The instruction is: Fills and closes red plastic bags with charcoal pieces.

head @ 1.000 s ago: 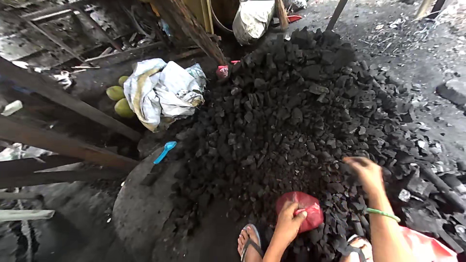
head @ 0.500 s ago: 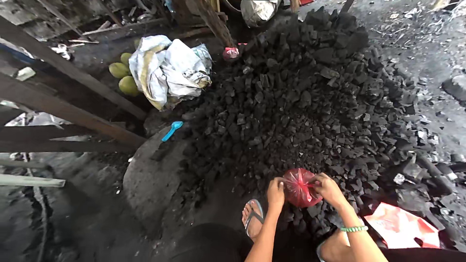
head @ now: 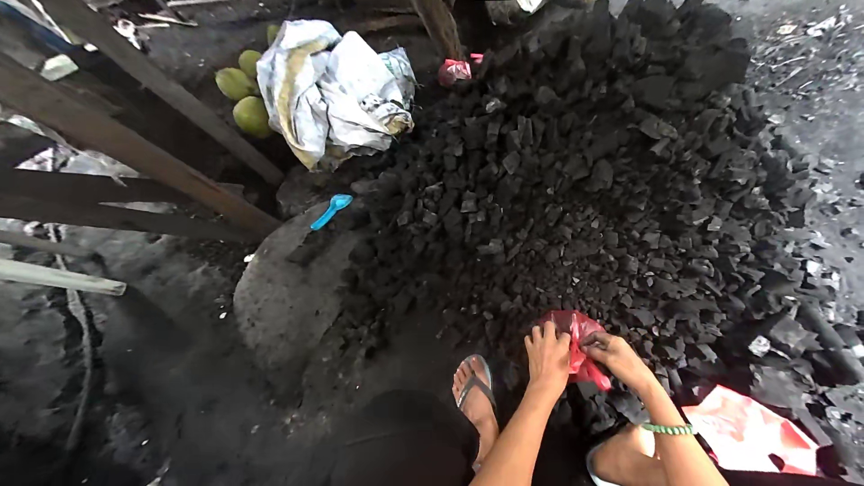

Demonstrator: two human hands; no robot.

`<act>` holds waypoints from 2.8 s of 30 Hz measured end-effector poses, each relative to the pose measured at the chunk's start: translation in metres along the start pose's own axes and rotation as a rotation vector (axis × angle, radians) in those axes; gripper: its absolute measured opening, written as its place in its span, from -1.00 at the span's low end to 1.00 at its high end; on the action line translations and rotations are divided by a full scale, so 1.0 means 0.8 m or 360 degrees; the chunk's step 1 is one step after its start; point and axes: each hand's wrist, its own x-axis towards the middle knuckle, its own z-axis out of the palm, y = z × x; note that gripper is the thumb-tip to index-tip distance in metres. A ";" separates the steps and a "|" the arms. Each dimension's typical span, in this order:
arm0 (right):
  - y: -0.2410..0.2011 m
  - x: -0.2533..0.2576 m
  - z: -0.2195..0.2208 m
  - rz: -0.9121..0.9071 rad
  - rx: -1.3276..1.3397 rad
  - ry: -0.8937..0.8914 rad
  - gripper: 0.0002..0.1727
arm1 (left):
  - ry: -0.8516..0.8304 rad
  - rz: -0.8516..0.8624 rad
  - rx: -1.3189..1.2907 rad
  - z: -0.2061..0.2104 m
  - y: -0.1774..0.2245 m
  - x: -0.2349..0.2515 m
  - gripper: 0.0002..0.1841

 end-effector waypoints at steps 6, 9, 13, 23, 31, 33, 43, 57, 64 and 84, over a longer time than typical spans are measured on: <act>0.013 0.000 -0.005 -0.0138 -0.0219 0.0157 -0.69 | -0.0080 -0.0087 -0.0252 -0.004 -0.003 0.007 -0.72; 0.016 -0.005 0.006 -0.0277 -0.0552 0.0174 -0.67 | -0.0080 -0.0103 -0.0299 -0.006 -0.004 0.007 -0.73; 0.011 -0.019 0.028 -0.0519 -0.0726 0.0485 -0.75 | -0.0101 -0.0099 -0.0270 -0.015 -0.006 0.000 -0.73; 0.027 -0.033 -0.006 -0.0104 0.0085 0.0871 -0.79 | 0.0036 -0.0170 -0.0465 -0.050 -0.040 -0.006 -0.80; -0.001 -0.030 0.022 -0.0383 -0.0538 0.0513 -0.61 | -0.0281 -0.0014 -0.0537 -0.055 0.003 -0.032 -0.62; -0.005 -0.029 0.020 -0.0335 -0.0525 0.0520 -0.71 | -0.0181 -0.0083 -0.0473 -0.064 0.014 -0.040 -0.70; -0.024 -0.024 0.002 -0.0194 0.1019 0.0848 -0.69 | 0.0282 -0.0251 -0.1181 -0.070 -0.020 -0.005 -0.71; -0.068 -0.065 -0.042 -0.0579 0.0550 0.0926 -0.64 | -0.0127 -0.0035 -0.0073 -0.105 0.049 -0.006 -0.55; -0.090 -0.063 -0.024 -0.0305 -0.0179 0.0854 -0.12 | 0.0144 0.0179 -0.0510 -0.115 0.018 -0.021 -0.72; 0.090 0.058 -0.159 0.0411 -0.0070 0.0882 -0.01 | -0.0093 -0.0047 -0.1626 -0.283 0.062 -0.077 -0.17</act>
